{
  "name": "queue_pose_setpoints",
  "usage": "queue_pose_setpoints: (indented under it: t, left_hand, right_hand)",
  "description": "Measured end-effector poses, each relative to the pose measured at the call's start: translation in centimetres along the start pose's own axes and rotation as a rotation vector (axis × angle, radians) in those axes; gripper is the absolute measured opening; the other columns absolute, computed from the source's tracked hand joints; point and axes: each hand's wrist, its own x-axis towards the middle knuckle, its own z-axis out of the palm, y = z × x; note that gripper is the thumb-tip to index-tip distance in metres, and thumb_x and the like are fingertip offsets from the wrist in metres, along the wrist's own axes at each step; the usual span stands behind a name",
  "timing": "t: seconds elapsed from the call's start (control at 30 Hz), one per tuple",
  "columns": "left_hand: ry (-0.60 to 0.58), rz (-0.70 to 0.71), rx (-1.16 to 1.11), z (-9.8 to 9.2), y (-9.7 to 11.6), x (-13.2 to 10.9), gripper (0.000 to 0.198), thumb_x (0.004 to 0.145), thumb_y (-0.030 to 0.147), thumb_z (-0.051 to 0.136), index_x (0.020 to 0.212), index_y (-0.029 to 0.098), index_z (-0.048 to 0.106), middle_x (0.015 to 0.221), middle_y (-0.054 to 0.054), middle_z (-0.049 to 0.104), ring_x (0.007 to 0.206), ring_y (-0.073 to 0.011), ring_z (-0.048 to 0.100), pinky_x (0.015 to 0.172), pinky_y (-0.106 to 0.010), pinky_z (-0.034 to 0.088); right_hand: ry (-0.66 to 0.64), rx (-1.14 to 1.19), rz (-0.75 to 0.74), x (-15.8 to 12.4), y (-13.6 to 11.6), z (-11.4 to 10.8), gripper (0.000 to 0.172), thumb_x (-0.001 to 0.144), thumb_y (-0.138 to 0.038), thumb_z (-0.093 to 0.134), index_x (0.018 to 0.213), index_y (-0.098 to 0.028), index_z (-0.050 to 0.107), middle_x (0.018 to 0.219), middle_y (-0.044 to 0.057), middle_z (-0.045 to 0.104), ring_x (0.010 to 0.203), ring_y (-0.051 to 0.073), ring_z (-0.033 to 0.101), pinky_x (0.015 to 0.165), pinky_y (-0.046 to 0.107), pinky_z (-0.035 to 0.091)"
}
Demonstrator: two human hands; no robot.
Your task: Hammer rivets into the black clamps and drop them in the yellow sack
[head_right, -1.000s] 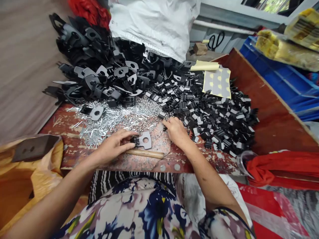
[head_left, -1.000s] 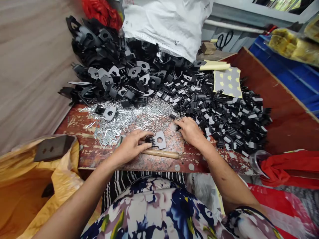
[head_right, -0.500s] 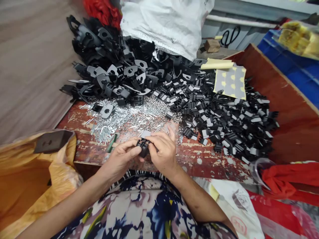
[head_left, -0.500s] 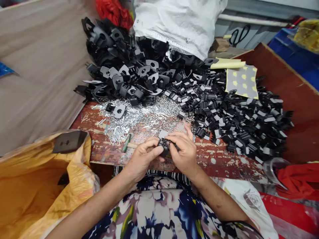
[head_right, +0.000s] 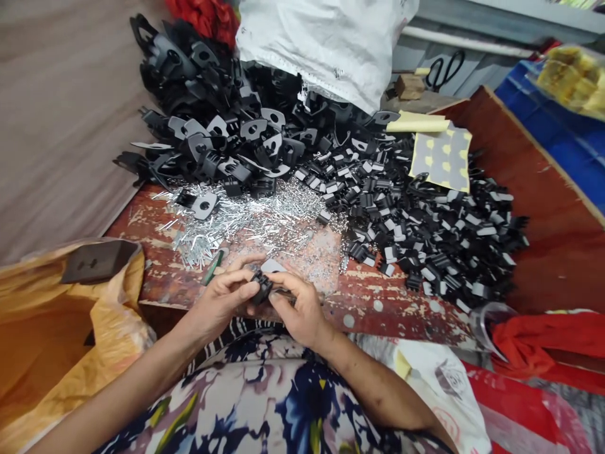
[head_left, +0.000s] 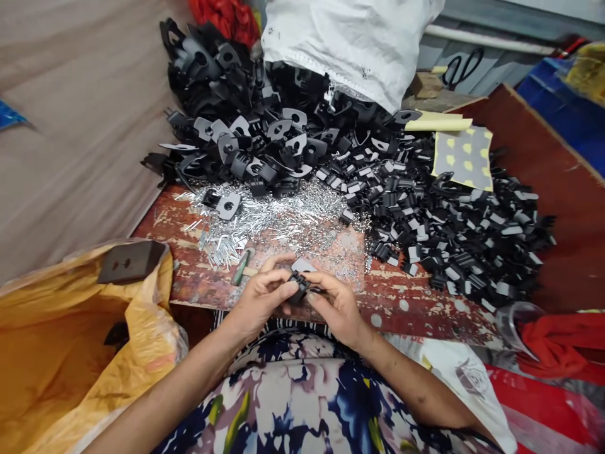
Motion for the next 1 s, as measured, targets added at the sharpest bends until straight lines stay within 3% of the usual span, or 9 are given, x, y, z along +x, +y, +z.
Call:
queue_pose_setpoints:
  t: [0.07, 0.17, 0.3, 0.4, 0.53, 0.67, 0.77, 0.87, 1.0]
  left_hand:
    - [0.009, 0.012, 0.046, -0.7, 0.0, -0.1, 0.022, 0.081, 0.039, 0.076, 0.076, 0.018, 0.076, 0.132, -0.01, 0.059, 0.063, -0.009, 0.055, 0.048, -0.025, 0.05]
    - [0.072, 0.07, 0.099, -1.7, -0.3, -0.2, 0.013, 0.082, 0.033, 0.074, 0.084, 0.02, 0.076, 0.09, -0.004, 0.066, 0.061, -0.0122, 0.055, 0.055, -0.027, 0.051]
    - [0.081, 0.264, 0.384, -2.2, -0.2, -0.1, 0.012, 0.088, 0.031, 0.068, 0.085, 0.021, 0.075, 0.088, -0.005, 0.068, 0.075, -0.0199, 0.063, 0.064, -0.034, 0.054]
    - [0.061, 0.489, 0.772, -1.4, 0.6, -0.3, 0.011, 0.092, 0.03, 0.065, 0.089, 0.023, 0.074, 0.089, -0.006, 0.073, 0.085, -0.0246, 0.064, 0.076, -0.041, 0.051]
    - [-0.078, 0.627, 1.068, 0.3, 1.7, -1.0, 0.016, 0.092, 0.03, 0.067, 0.079, 0.022, 0.068, 0.081, -0.005, 0.07, 0.076, -0.0225, 0.056, 0.072, -0.039, 0.045]
    - [-0.131, 0.653, 1.123, 0.9, 2.1, -1.6, 0.028, 0.096, 0.022, 0.061, 0.068, 0.019, 0.06, 0.073, -0.004, 0.063, 0.072, -0.0202, 0.05, 0.07, -0.036, 0.041]
    - [-0.051, 0.596, 1.1, 0.3, 2.1, -1.7, 0.03, 0.091, 0.021, 0.065, 0.063, 0.02, 0.054, 0.067, -0.001, 0.056, 0.068, -0.0186, 0.045, 0.068, -0.035, 0.036]
    - [0.078, 0.497, 0.918, -0.9, 2.0, -1.4, 0.029, 0.089, 0.025, 0.065, 0.064, 0.02, 0.052, 0.065, 0.002, 0.053, 0.068, -0.0174, 0.047, 0.069, -0.034, 0.036]
    - [0.21, 0.268, 0.429, -2.4, 1.2, -1.0, 0.026, 0.083, 0.03, 0.067, 0.064, 0.02, 0.055, 0.069, 0.002, 0.052, 0.067, -0.0151, 0.05, 0.062, -0.029, 0.039]
  right_hand:
    - [-0.044, -0.102, 0.015, 0.3, 0.6, -1.5, 0.028, 0.098, -0.025, 0.053, 0.119, -0.026, 0.071, 0.101, 0.002, 0.079, 0.09, 0.018, 0.073, 0.095, 0.04, 0.053]
    - [0.103, -0.531, 0.014, 1.4, 2.4, -4.2, 0.018, 0.097, -0.027, 0.058, 0.106, -0.025, 0.074, 0.086, 0.002, 0.077, 0.082, 0.02, 0.068, 0.089, 0.04, 0.047]
    - [0.098, -0.821, 0.011, 2.3, 4.2, -6.0, 0.015, 0.096, -0.024, 0.06, 0.084, -0.019, 0.068, 0.082, 0.006, 0.071, 0.082, 0.021, 0.063, 0.086, 0.039, 0.041]
    - [0.026, -0.447, 0.118, 2.1, 3.4, -5.4, 0.017, 0.095, -0.025, 0.058, 0.079, -0.02, 0.064, 0.078, 0.003, 0.067, 0.076, 0.017, 0.059, 0.078, 0.034, 0.043]
    - [-0.369, 0.281, 0.486, 1.2, 0.9, -3.7, 0.023, 0.087, -0.041, 0.068, 0.081, -0.021, 0.062, 0.064, -0.005, 0.059, 0.055, 0.01, 0.05, 0.053, 0.024, 0.039]
    - [-0.498, 0.421, 0.66, 1.4, 0.2, -2.7, 0.035, 0.08, -0.051, 0.074, 0.079, -0.02, 0.058, 0.061, -0.007, 0.056, 0.048, 0.007, 0.041, 0.046, 0.021, 0.03]
    - [-0.429, 0.163, 0.51, 2.9, 0.9, -2.8, 0.021, 0.091, -0.042, 0.063, 0.09, -0.021, 0.062, 0.07, -0.003, 0.062, 0.056, 0.01, 0.049, 0.054, 0.024, 0.036]
    - [-0.22, -0.417, 0.144, 5.2, 1.8, -3.1, 0.015, 0.098, -0.02, 0.05, 0.097, -0.021, 0.065, 0.084, 0.003, 0.068, 0.078, 0.016, 0.056, 0.075, 0.032, 0.04]
    - [-0.363, -1.005, -0.287, 7.2, 2.8, -2.2, 0.02, 0.097, -0.01, 0.05, 0.085, -0.019, 0.064, 0.08, 0.008, 0.067, 0.085, 0.023, 0.05, 0.082, 0.038, 0.034]
